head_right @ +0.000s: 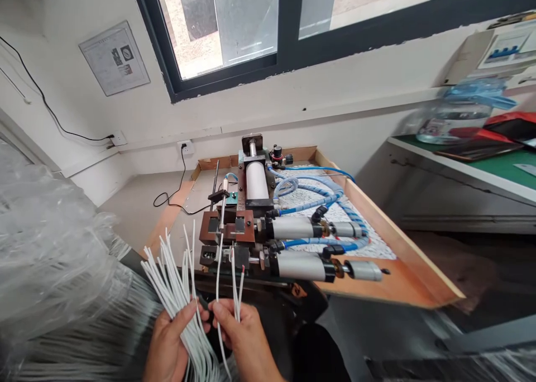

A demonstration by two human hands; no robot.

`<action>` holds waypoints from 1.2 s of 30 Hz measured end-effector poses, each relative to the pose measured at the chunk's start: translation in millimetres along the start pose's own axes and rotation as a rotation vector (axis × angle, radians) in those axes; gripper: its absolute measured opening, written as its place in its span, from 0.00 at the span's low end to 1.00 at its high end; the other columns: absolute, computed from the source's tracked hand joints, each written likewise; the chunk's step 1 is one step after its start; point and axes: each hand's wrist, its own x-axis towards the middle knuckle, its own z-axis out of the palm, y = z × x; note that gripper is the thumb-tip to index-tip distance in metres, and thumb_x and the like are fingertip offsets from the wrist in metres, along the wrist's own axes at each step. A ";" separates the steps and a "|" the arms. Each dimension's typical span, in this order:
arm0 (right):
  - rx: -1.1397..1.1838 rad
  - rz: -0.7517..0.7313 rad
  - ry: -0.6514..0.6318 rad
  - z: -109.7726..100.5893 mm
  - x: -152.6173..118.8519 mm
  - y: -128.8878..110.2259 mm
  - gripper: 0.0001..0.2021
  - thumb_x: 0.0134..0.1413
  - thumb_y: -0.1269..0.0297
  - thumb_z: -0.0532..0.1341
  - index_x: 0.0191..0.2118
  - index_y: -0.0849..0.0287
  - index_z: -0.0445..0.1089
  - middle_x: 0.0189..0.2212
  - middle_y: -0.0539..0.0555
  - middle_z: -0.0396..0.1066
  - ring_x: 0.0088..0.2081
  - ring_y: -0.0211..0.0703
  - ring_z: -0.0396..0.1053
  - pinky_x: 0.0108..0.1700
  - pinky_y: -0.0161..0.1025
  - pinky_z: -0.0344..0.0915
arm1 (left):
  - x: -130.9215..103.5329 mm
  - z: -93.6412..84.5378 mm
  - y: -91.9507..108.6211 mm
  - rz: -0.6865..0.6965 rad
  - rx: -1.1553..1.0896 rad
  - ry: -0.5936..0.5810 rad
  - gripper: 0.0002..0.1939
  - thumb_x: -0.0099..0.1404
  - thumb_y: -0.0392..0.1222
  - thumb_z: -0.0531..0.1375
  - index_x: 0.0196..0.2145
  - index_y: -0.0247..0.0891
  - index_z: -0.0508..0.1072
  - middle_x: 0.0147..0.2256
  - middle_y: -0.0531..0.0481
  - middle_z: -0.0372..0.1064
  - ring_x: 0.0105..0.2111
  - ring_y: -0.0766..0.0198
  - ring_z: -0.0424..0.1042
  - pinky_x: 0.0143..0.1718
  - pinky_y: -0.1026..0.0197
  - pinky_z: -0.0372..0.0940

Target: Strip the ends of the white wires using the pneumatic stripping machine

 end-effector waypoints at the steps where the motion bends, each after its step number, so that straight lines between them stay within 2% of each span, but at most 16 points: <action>1: 0.000 0.007 0.007 -1.4 -0.3 0.7 0.16 0.35 0.55 0.66 0.26 0.65 0.73 0.15 0.48 0.60 0.17 0.28 0.51 0.19 0.28 0.44 | 0.5 -0.1 -0.3 -0.006 0.000 0.014 0.08 0.45 0.38 0.65 0.24 0.32 0.72 0.19 0.50 0.71 0.21 0.63 0.70 0.24 0.62 0.65; 5: 0.016 -0.005 0.013 -3.0 2.7 -2.0 0.15 0.38 0.55 0.64 0.26 0.65 0.73 0.15 0.46 0.57 0.16 0.27 0.48 0.18 0.28 0.43 | -0.9 1.0 0.0 -0.011 0.001 0.061 0.09 0.42 0.37 0.66 0.24 0.32 0.72 0.17 0.52 0.70 0.19 0.65 0.69 0.23 0.62 0.65; 8: 0.062 0.015 -0.003 -0.3 6.8 -7.5 0.15 0.38 0.55 0.64 0.26 0.65 0.72 0.15 0.45 0.56 0.16 0.27 0.48 0.18 0.27 0.44 | -3.3 1.6 0.1 -0.002 0.010 0.035 0.09 0.42 0.37 0.66 0.22 0.33 0.71 0.15 0.54 0.68 0.16 0.67 0.67 0.20 0.64 0.63; 12: 0.115 0.068 -0.113 7.4 11.8 -13.1 0.14 0.39 0.57 0.64 0.29 0.64 0.70 0.12 0.41 0.48 0.15 0.26 0.44 0.18 0.27 0.44 | -4.8 0.6 -2.6 0.015 0.036 -0.013 0.08 0.41 0.37 0.66 0.20 0.33 0.70 0.13 0.54 0.66 0.14 0.68 0.65 0.17 0.65 0.60; 14: 0.092 0.078 -0.157 11.2 12.0 -13.4 0.14 0.38 0.57 0.65 0.27 0.64 0.69 0.11 0.41 0.48 0.14 0.26 0.45 0.17 0.27 0.44 | -4.9 0.0 -4.2 0.002 0.046 -0.020 0.08 0.41 0.37 0.66 0.20 0.33 0.71 0.13 0.53 0.67 0.14 0.67 0.65 0.17 0.64 0.60; 19: 0.022 -0.044 -0.073 12.1 2.6 -9.7 0.13 0.41 0.57 0.63 0.22 0.64 0.67 0.15 0.47 0.60 0.16 0.29 0.55 0.18 0.28 0.46 | -4.4 0.4 -4.1 -0.010 0.000 -0.025 0.07 0.43 0.38 0.65 0.21 0.33 0.72 0.16 0.51 0.70 0.18 0.64 0.67 0.21 0.62 0.63; 22: -0.013 -0.082 0.018 7.2 -1.8 -7.4 0.13 0.41 0.58 0.63 0.23 0.66 0.69 0.18 0.51 0.65 0.19 0.30 0.56 0.20 0.28 0.48 | -3.5 1.2 -2.5 -0.014 -0.011 -0.014 0.07 0.45 0.39 0.64 0.22 0.32 0.73 0.18 0.50 0.70 0.20 0.64 0.68 0.24 0.62 0.64; 25: 0.007 -0.084 0.080 3.1 0.8 -6.7 0.13 0.38 0.58 0.65 0.23 0.65 0.69 0.18 0.50 0.65 0.18 0.29 0.54 0.20 0.29 0.47 | -3.0 1.7 -2.0 -0.029 0.009 0.040 0.08 0.44 0.40 0.65 0.22 0.32 0.73 0.17 0.51 0.69 0.20 0.65 0.68 0.24 0.61 0.66; 33: 0.088 -0.005 0.024 4.2 13.1 -12.7 0.14 0.39 0.58 0.64 0.19 0.65 0.66 0.12 0.44 0.54 0.15 0.26 0.46 0.17 0.28 0.40 | -6.1 4.8 -0.2 -0.063 -0.011 0.049 0.10 0.41 0.40 0.66 0.21 0.32 0.72 0.14 0.52 0.67 0.16 0.66 0.66 0.21 0.61 0.65; 36: 0.099 0.020 -0.005 6.3 12.4 -15.1 0.13 0.40 0.58 0.64 0.24 0.65 0.68 0.13 0.43 0.54 0.15 0.26 0.46 0.17 0.27 0.42 | -6.6 4.3 -1.2 -0.051 -0.013 0.024 0.09 0.41 0.39 0.66 0.21 0.32 0.72 0.14 0.52 0.67 0.16 0.66 0.66 0.21 0.61 0.64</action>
